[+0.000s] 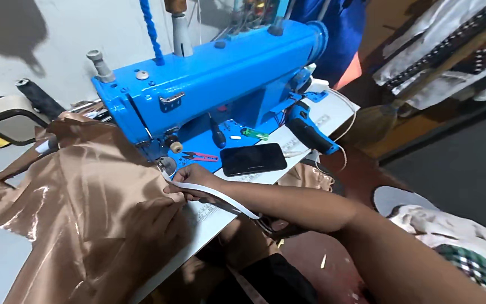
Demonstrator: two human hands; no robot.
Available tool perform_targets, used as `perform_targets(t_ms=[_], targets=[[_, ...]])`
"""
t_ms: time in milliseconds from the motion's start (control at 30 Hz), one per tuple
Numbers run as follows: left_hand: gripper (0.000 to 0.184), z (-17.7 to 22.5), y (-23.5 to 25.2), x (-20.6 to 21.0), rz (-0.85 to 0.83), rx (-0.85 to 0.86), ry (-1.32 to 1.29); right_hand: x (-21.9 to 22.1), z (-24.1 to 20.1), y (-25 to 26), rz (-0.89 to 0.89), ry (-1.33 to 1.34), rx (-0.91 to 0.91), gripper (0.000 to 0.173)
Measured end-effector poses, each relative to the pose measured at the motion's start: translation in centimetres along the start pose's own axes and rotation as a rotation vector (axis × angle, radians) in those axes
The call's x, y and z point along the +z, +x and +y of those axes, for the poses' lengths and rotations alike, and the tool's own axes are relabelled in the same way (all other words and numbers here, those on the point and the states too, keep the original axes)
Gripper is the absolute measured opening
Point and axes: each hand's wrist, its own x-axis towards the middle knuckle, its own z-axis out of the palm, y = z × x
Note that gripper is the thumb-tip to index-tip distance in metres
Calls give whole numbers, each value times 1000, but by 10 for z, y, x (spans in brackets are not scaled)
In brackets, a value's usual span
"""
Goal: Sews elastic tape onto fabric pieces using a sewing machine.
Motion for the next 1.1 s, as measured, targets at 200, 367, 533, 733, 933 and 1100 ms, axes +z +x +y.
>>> perform_targets(t_ms=[200, 367, 533, 733, 933, 1100], targets=[[18, -2, 2, 0, 40, 0, -19, 4, -1, -2, -14, 144, 49, 20], [26, -6, 7, -10, -73, -130, -98, 8, 4, 1, -10, 226, 84, 19], [49, -27, 14, -15, -264, -281, -146, 2, 2, 2, -115, 195, 150, 21], [55, -24, 14, -6, -347, -215, -15, -2, -3, -16, -209, 112, 204, 21], [46, -21, 6, 0, -369, -164, 81, -9, 5, -17, -141, -94, 71, 22], [43, -21, 0, -4, -426, -198, 62, -13, 13, -5, -28, -284, -122, 17]])
